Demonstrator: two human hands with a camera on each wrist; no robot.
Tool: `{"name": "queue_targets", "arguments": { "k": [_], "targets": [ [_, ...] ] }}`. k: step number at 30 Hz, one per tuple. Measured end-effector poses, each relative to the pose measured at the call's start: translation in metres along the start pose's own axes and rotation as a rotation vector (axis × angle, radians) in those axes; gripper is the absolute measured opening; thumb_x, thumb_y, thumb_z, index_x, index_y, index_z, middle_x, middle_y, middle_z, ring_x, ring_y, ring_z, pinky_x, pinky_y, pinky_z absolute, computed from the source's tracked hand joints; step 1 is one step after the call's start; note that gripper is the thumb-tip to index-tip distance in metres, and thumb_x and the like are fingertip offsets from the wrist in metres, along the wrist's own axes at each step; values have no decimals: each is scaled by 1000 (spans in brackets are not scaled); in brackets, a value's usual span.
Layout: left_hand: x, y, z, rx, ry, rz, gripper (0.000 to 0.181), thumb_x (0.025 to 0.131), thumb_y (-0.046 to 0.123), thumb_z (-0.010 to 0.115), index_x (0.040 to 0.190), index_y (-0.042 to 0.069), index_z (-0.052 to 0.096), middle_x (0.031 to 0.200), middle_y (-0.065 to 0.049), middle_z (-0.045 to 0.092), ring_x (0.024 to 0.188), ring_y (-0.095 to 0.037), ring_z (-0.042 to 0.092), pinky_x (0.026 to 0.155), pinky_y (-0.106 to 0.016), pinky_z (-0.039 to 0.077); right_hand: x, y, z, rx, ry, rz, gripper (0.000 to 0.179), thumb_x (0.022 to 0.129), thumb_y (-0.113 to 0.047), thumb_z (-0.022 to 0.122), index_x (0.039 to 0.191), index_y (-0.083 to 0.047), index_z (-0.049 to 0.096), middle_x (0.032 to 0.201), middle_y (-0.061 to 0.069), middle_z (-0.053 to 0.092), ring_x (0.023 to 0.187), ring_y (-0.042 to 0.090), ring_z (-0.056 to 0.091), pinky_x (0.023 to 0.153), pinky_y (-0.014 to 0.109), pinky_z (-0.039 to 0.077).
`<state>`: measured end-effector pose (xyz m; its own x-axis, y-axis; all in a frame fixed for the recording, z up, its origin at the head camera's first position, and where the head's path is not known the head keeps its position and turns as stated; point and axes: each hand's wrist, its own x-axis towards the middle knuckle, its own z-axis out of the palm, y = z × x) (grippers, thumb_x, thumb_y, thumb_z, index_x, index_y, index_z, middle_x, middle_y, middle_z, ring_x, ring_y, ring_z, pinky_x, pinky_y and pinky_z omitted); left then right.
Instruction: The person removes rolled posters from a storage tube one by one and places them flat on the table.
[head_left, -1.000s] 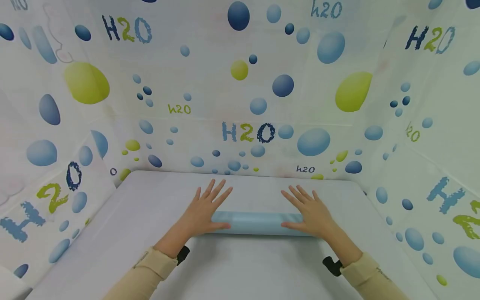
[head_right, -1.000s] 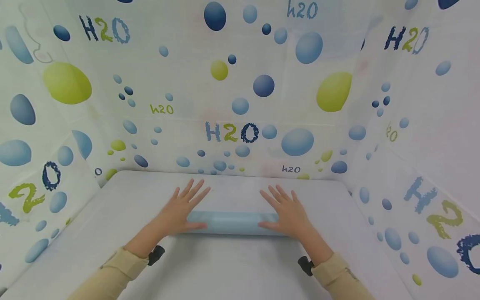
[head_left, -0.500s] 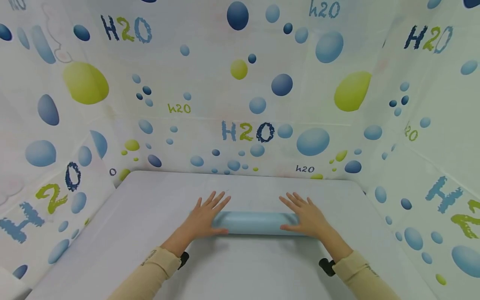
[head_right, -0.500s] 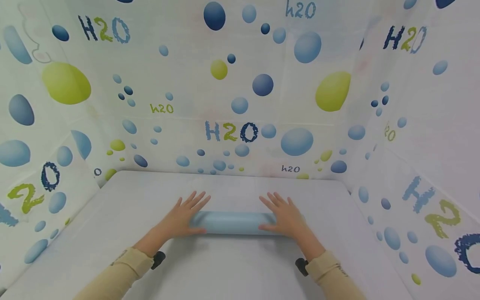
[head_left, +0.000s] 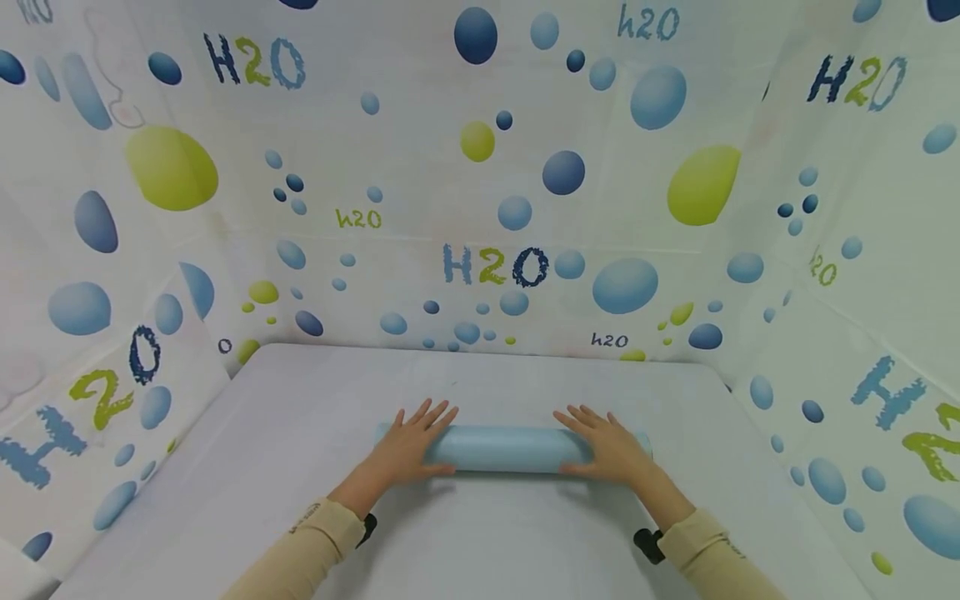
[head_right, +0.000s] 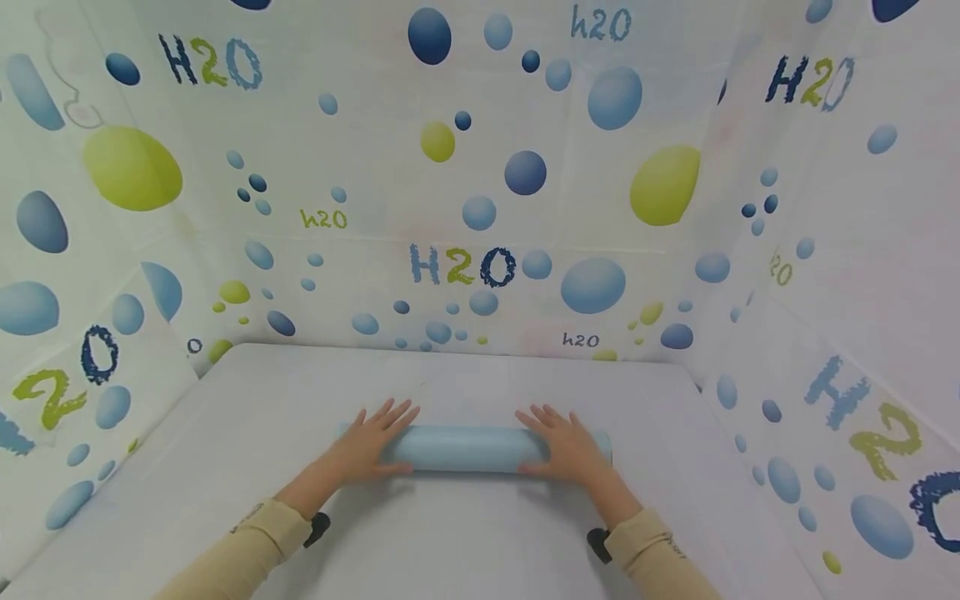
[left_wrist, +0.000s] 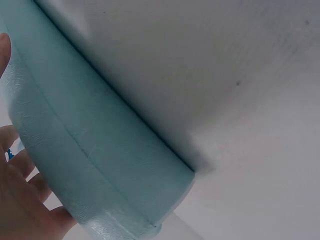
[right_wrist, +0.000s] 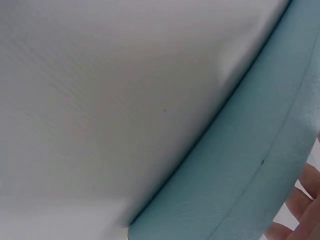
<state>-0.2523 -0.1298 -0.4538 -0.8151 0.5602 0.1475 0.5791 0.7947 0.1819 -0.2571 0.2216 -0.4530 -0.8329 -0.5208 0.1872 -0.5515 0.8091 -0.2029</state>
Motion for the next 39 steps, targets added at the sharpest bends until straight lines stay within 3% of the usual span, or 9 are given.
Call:
{"name": "queue_targets", "arguments": {
  "k": [5, 12, 20, 27, 39],
  "targets": [
    [-2, 1, 2, 12, -3, 10, 83, 79, 48, 65, 143, 7, 31, 146, -16, 28, 132, -41, 23, 96, -65, 22, -2, 0, 7, -3, -18, 19, 80, 72, -54, 69, 139, -20, 41, 139, 13, 41, 128, 36, 34, 98, 62, 24],
    [-3, -1, 3, 29, -2, 6, 80, 80, 43, 66, 142, 8, 31, 143, -16, 33, 130, -39, 29, 97, -61, 25, -2, 1, 12, -33, -10, -16, 77, 72, -49, 72, 137, -19, 44, 136, 14, 44, 125, 37, 39, 96, 62, 26],
    [-2, -6, 8, 85, 29, 20, 74, 79, 41, 68, 138, 9, 38, 129, -12, 47, 118, -33, 44, 93, -58, 32, -1, 1, 16, -99, -6, -28, 76, 70, -45, 74, 136, -18, 45, 123, 12, 55, 113, 31, 51, 93, 55, 36],
    [-1, -5, 8, 98, 35, 11, 69, 79, 41, 68, 134, 7, 42, 125, -14, 49, 114, -35, 46, 92, -57, 33, 0, 1, 15, -115, 21, -54, 74, 69, -43, 75, 133, -16, 48, 115, 11, 58, 103, 31, 57, 86, 49, 42],
    [-1, -2, 9, 115, 20, -1, 69, 80, 42, 67, 135, 8, 41, 126, -12, 48, 114, -33, 45, 92, -56, 33, -2, -2, 9, -106, 22, -71, 73, 68, -42, 76, 131, -13, 51, 113, 13, 60, 101, 31, 57, 83, 49, 44]
  ]
}}
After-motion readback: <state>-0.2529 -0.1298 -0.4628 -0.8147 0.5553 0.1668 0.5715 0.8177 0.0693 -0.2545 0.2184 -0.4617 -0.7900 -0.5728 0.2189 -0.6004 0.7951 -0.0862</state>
